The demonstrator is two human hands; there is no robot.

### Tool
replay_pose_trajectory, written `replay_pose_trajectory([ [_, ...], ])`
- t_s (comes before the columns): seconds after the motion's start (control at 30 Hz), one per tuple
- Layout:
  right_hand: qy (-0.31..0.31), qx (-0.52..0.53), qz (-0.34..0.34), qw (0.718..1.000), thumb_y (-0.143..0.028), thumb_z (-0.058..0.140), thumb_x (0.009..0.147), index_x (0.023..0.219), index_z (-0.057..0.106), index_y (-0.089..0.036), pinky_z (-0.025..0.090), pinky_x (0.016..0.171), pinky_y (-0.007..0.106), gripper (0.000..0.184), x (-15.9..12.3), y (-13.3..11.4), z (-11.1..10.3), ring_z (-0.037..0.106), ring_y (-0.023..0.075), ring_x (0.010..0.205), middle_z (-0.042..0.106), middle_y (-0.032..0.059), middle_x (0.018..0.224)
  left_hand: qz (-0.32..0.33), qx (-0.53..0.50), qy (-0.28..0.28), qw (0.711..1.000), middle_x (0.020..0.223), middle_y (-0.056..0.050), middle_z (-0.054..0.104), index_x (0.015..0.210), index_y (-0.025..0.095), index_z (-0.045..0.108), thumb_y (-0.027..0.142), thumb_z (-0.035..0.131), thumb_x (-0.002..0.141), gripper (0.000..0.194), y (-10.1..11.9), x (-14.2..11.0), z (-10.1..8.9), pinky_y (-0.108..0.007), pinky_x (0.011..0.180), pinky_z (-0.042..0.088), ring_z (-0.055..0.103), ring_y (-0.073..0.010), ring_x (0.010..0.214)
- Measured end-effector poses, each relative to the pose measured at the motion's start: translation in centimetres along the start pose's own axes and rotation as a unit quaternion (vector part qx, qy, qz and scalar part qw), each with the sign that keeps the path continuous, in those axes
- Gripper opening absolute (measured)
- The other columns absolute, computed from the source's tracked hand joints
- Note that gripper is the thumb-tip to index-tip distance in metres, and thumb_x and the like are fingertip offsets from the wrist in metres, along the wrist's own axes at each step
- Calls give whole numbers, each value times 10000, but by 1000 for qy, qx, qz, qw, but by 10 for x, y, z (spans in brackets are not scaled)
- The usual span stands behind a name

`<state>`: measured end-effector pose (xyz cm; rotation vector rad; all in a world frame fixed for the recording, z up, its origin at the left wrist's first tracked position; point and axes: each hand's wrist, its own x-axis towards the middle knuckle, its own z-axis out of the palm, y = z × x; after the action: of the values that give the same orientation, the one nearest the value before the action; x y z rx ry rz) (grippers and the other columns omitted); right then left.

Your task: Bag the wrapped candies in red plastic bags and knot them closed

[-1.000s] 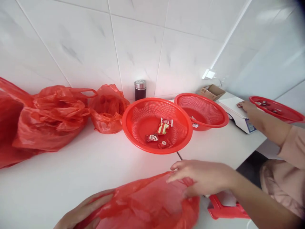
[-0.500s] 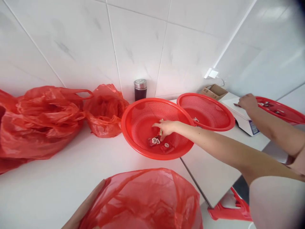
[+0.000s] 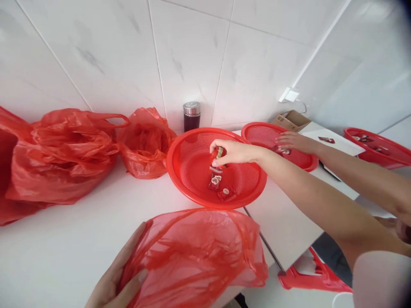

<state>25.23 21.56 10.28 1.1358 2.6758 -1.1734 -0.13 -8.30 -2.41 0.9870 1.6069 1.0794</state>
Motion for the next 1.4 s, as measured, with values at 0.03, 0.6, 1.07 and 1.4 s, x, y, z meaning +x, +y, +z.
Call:
replay_pose_trajectory([
  [0.03,-18,75,-34,996,-372,620,839,1087,441,-231,498,688,237,337,-8,-14,8,625,117,806,618,19,1033,6,-2,-2,1000,1559,91,351,1441,453,385,482,601,842,638,0,1,2,-408,1140,274,287,-260,1441],
  [0.6,23,-201,11,979,-348,610,858,1386,459,-328,457,748,294,549,-14,-34,59,635,210,938,554,92,1269,48,21,20,998,1612,80,215,1498,419,266,434,463,941,590,12,-12,18,-434,1211,118,163,-225,1481],
  [1.07,-62,-175,-12,982,-222,666,798,1186,527,-221,495,742,263,412,10,19,44,615,190,978,634,54,1093,59,58,63,995,1600,99,250,1494,429,268,456,491,917,619,13,-15,12,-409,1209,131,174,-228,1478],
  [1.4,-86,-142,-116,979,-357,736,772,1160,520,-175,461,575,269,480,-51,-98,127,647,223,803,671,90,970,83,62,74,992,1601,85,253,1501,418,262,435,512,914,638,17,-15,5,-412,1208,121,188,-237,1475],
])
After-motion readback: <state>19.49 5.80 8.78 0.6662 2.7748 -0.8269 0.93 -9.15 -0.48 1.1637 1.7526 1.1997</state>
